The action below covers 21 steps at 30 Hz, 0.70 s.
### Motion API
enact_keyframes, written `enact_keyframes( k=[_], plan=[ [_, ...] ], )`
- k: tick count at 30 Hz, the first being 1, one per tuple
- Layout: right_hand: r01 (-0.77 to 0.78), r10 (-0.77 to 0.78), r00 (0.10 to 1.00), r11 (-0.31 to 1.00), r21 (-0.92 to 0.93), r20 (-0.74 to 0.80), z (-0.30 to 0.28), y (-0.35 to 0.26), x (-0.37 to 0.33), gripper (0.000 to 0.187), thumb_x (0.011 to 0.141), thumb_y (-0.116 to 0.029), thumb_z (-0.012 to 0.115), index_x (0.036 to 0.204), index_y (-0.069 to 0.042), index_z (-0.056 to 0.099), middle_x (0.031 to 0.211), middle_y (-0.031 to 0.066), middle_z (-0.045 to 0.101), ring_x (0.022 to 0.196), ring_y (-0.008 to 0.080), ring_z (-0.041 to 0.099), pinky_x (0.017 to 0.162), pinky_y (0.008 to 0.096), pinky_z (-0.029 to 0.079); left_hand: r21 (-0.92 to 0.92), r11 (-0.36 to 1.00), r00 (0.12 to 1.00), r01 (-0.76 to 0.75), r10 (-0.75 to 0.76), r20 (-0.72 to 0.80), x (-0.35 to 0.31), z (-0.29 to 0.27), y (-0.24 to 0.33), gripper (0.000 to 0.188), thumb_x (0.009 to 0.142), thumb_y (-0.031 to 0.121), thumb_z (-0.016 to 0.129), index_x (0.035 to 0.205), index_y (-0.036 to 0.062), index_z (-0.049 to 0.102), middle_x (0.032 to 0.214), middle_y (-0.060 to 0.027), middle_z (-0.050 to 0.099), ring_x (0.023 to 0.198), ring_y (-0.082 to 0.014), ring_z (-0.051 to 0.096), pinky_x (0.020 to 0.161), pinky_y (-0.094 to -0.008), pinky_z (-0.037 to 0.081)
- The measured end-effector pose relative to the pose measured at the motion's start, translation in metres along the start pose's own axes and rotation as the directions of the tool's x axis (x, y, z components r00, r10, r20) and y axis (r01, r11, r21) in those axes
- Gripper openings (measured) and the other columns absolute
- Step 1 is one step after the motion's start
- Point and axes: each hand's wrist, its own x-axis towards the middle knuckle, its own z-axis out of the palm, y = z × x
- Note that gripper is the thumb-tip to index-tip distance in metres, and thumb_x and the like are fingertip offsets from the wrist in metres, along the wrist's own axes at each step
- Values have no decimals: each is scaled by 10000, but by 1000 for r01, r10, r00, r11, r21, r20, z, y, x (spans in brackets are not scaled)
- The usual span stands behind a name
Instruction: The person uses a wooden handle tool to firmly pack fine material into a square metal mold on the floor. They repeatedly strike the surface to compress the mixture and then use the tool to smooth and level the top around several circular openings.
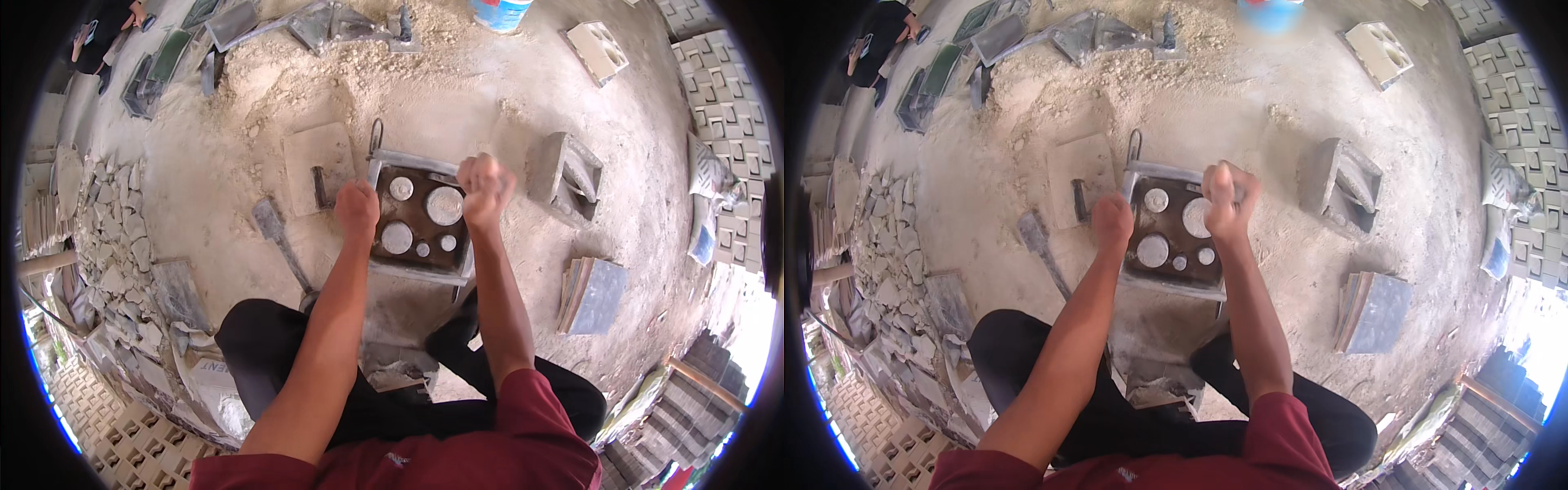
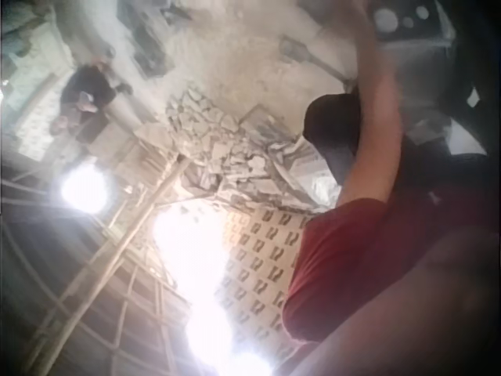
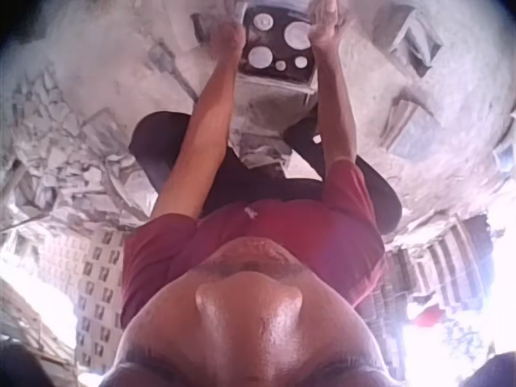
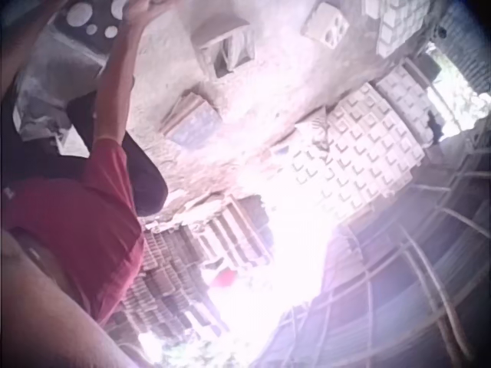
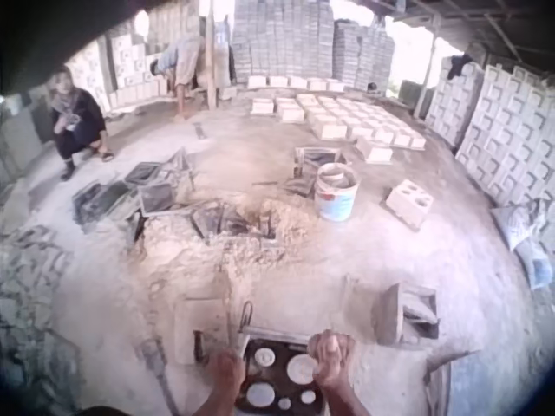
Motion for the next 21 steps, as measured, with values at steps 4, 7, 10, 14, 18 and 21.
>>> enact_keyframes(
  k=[4,7,10,14,18,21],
  plan=[
    [98,-57,990,932,348,-127,-1,-21,7,565,900,-508,426,553,-91,269,498,-8,269,418,90,296,387,252,177,74,997,998,22,-26,57,1,-3,0,362,876,260,406,856,-34,616,851,-266,621,836,-439,591,773,-501,468],
    [-76,119,978,970,231,-174,9,1,5,528,925,-432,388,531,-98,279,474,-9,252,395,86,253,375,251,141,119,992,1000,31,-31,2,-5,-4,4,370,879,271,394,904,-21,619,855,-251,629,856,-418,601,782,-507,466],
    [73,-43,992,960,270,-115,16,-31,5,520,928,-399,396,523,-100,265,480,-11,237,398,93,253,376,257,148,207,977,998,60,-51,-45,-5,-12,10,373,880,282,389,934,-7,618,884,-230,636,883,-392,609,795,-511,460],
    [-13,29,998,967,254,-57,27,0,-2,522,930,-385,412,529,-92,248,470,-11,231,406,94,271,377,260,157,227,971,994,74,-91,66,0,-8,14,366,881,288,391,939,3,612,915,-216,637,893,-380,607,807,-514,448],
    [-76,73,997,959,273,18,31,-29,26,476,886,-360,393,528,-63,292,470,0,295,442,96,280,403,273,219,161,983,996,86,-86,-7,-2,-10,7,368,881,295,393,929,3,611,917,-217,636,903,-380,601,818,-512,440],
    [-169,165,986,963,212,34,27,-34,28,418,858,-315,351,532,-63,283,476,5,287,448,97,285,408,276,206,173,982,995,79,-90,52,-3,-14,13,423,892,316,406,1025,-31,608,942,-262,628,913,-434,591,830,-505,455]
  ],
)
